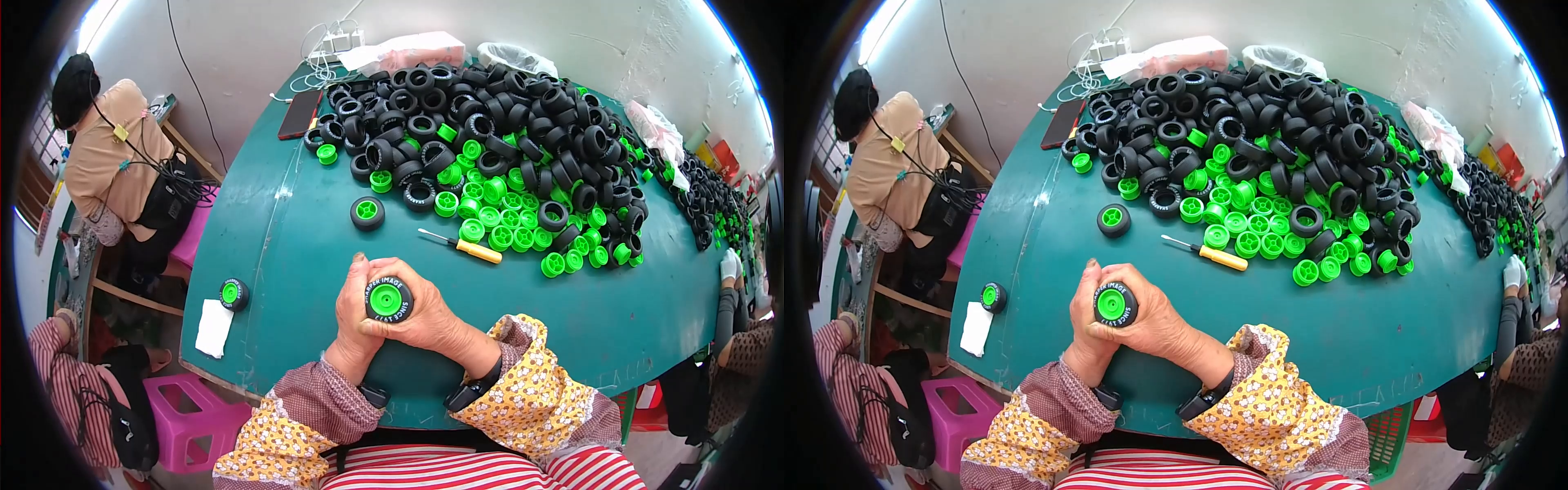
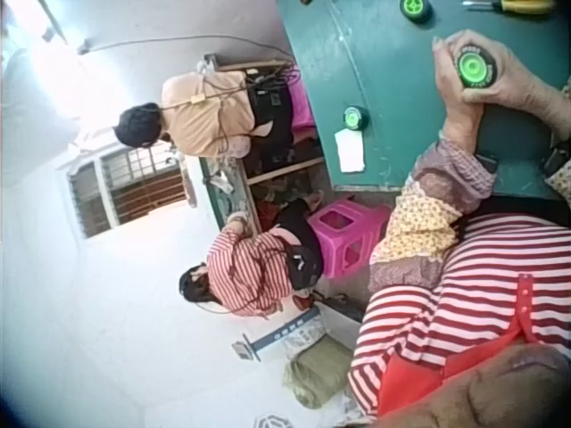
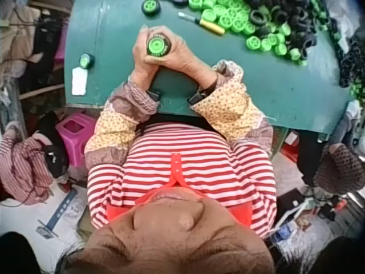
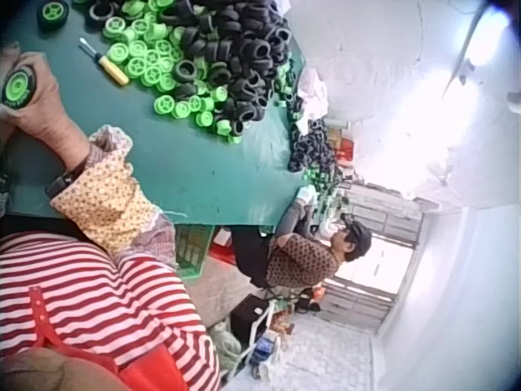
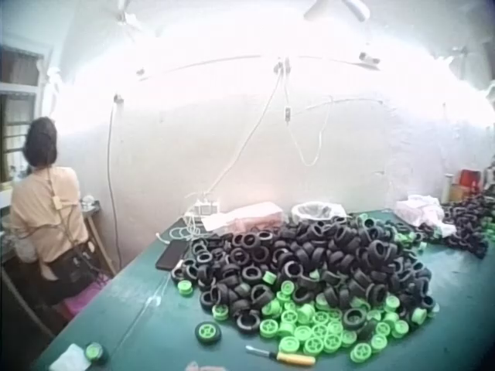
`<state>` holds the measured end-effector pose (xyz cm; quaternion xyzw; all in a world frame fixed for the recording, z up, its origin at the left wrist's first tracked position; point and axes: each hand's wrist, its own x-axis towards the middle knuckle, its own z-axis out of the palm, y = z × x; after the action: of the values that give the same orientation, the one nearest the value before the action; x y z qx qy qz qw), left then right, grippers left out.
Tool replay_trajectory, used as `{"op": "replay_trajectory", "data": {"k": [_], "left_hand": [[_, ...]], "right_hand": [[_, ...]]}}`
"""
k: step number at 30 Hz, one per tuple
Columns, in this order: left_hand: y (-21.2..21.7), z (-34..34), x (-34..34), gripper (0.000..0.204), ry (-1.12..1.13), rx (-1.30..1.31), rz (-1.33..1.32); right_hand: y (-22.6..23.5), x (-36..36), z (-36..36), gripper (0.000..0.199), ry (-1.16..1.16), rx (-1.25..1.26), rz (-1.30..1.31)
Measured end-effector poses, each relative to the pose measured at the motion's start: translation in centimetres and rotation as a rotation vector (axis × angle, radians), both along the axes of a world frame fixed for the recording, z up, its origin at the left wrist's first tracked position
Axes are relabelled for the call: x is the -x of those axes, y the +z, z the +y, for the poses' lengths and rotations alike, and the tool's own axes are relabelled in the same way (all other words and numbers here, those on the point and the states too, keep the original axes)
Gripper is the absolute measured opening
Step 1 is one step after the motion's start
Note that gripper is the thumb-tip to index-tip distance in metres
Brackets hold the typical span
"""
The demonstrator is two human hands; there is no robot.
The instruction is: Assembling black rubber toy tires onto green plastic wheel rims using a screwdriver for alignment.
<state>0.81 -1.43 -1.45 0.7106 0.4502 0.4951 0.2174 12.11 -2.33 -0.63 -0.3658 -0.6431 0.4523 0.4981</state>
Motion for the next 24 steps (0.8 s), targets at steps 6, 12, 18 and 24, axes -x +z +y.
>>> {"op": "replay_trajectory", "data": {"k": [6, 12, 18, 24], "left_hand": [[-0.3, 1.1, 0.7, 0.037, -0.147, 0.594, -0.587], [1.0, 1.6, 0.0, 0.036, -0.229, 0.983, -1.05], [1.0, 1.8, 0.5, 0.028, -0.297, 1.019, -1.095], [1.0, 1.9, 0.2, 0.022, -0.164, 0.924, -1.091]], "right_hand": [[0.0, 0.0, 0.1, 0.06, 0.007, 0.173, -0.008], [0.0, 0.0, 0.1, 0.06, -0.092, 0.147, -0.03], [0.4, 0.0, 0.1, 0.066, -0.111, 0.185, -0.096], [0.1, -0.3, 0.2, 0.065, -0.084, 0.216, -0.067]]}}
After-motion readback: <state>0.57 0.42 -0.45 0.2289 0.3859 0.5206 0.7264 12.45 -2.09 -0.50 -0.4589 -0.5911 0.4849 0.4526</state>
